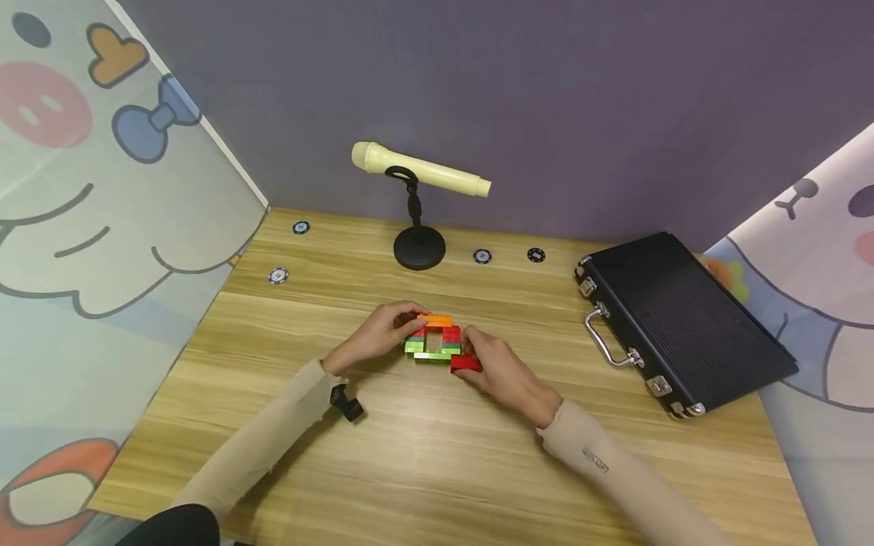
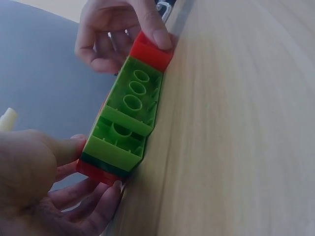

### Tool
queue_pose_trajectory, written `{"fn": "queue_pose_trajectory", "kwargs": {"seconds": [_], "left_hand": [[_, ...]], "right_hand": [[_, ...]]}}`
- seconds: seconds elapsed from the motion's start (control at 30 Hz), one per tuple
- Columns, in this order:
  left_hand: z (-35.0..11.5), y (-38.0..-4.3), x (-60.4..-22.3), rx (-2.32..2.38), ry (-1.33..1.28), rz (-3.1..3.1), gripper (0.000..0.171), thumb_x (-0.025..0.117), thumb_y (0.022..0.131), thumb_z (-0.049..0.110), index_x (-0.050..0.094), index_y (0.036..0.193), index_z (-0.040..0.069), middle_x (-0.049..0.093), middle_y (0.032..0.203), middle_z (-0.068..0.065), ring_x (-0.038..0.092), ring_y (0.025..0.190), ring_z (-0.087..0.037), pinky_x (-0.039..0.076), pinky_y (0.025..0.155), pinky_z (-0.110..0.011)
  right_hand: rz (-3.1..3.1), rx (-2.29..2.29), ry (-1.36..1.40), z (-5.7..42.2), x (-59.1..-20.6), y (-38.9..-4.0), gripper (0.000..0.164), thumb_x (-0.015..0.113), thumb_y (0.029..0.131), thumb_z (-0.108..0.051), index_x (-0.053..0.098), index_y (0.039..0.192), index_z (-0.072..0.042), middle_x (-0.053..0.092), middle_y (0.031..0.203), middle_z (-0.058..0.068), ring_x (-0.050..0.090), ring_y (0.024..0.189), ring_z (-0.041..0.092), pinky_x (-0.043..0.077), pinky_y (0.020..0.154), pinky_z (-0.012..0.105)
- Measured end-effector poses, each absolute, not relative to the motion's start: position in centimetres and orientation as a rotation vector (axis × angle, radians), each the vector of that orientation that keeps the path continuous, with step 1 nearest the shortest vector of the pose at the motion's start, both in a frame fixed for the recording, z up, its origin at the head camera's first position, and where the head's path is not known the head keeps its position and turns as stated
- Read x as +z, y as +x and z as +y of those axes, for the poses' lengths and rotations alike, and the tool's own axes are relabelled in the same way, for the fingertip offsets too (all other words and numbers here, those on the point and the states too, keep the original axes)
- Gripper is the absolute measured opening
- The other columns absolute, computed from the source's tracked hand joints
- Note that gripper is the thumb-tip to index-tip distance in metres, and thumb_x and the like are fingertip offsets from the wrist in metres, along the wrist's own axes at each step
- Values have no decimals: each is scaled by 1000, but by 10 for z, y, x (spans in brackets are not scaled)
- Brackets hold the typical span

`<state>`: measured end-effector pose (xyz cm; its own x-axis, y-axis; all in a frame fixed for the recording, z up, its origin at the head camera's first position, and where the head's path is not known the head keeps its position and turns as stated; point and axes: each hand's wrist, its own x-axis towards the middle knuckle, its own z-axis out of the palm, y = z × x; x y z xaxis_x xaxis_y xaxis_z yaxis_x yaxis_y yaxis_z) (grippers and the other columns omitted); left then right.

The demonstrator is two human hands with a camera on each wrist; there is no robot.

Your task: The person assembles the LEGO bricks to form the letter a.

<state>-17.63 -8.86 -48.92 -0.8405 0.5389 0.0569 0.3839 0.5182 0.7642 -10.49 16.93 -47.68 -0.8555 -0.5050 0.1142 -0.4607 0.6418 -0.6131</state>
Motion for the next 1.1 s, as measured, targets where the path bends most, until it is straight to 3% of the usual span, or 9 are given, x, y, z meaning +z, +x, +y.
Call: {"fn": "queue_pose_trajectory", "kwargs": {"seconds": [0.17, 0.33, 0.5, 0.63, 0.73, 0.83, 0.97, 1.1], "left_hand": [[-89, -176, -490, 1228, 785, 2576, 22, 61, 98, 24, 68, 117, 16, 70, 109, 1, 63, 90, -10, 53, 82, -27], [-92, -175, -490, 1204, 824, 2590, 28, 67, 94, 29, 67, 119, 16, 69, 109, 0, 62, 85, -9, 53, 75, -24], [-97, -172, -490, 1165, 901, 2553, 64, 80, 80, 42, 58, 133, 15, 63, 117, 2, 60, 84, -9, 53, 71, -23], [-101, -167, -488, 1098, 964, 2526, 93, 87, 67, 50, 46, 144, 16, 55, 131, 2, 57, 105, -11, 52, 90, -30], [-100, -165, -488, 1030, 996, 2543, 102, 88, 64, 53, 41, 147, 16, 51, 138, 2, 52, 121, -13, 46, 103, -36], [-99, -164, -488, 1014, 997, 2553, 100, 89, 65, 49, 40, 147, 16, 50, 140, 2, 51, 124, -15, 45, 106, -38], [-96, -164, -488, 1018, 980, 2573, 93, 90, 67, 41, 43, 145, 18, 51, 141, 3, 52, 124, -14, 44, 106, -37], [-96, -164, -490, 1028, 985, 2588, 89, 90, 68, 35, 45, 143, 19, 53, 140, 3, 52, 125, -14, 43, 109, -38]], "right_hand": [[2810, -970, -883, 170, -476, -107, 60, 78, 85, -23, 49, 135, -9, 64, 119, 6, 65, 97, 14, 57, 82, 30], [2821, -915, -945, 170, -476, -111, 62, 77, 86, -25, 49, 138, -8, 59, 129, 7, 63, 108, 17, 56, 89, 35], [2806, -881, -945, 170, -476, -118, 65, 78, 85, -27, 49, 139, -8, 54, 140, 7, 58, 124, 23, 53, 98, 40], [2807, -841, -948, 173, -476, -124, 69, 79, 84, -31, 48, 141, -7, 53, 143, 8, 56, 128, 25, 50, 103, 43], [2815, -807, -985, 174, -476, -128, 71, 79, 82, -33, 49, 141, -6, 55, 139, 8, 57, 125, 23, 49, 103, 43], [2815, -784, -1030, 175, -475, -133, 70, 81, 81, -35, 52, 138, -6, 58, 133, 6, 59, 117, 19, 51, 100, 40], [2797, -782, -1070, 176, -475, -138, 69, 83, 77, -33, 54, 134, -6, 61, 124, 5, 59, 94, 12, 55, 84, 30], [2756, -805, -1095, 178, -474, -141, 69, 84, 75, -31, 54, 131, -6, 63, 105, 2, 56, 78, 10, 50, 68, 21]]}}
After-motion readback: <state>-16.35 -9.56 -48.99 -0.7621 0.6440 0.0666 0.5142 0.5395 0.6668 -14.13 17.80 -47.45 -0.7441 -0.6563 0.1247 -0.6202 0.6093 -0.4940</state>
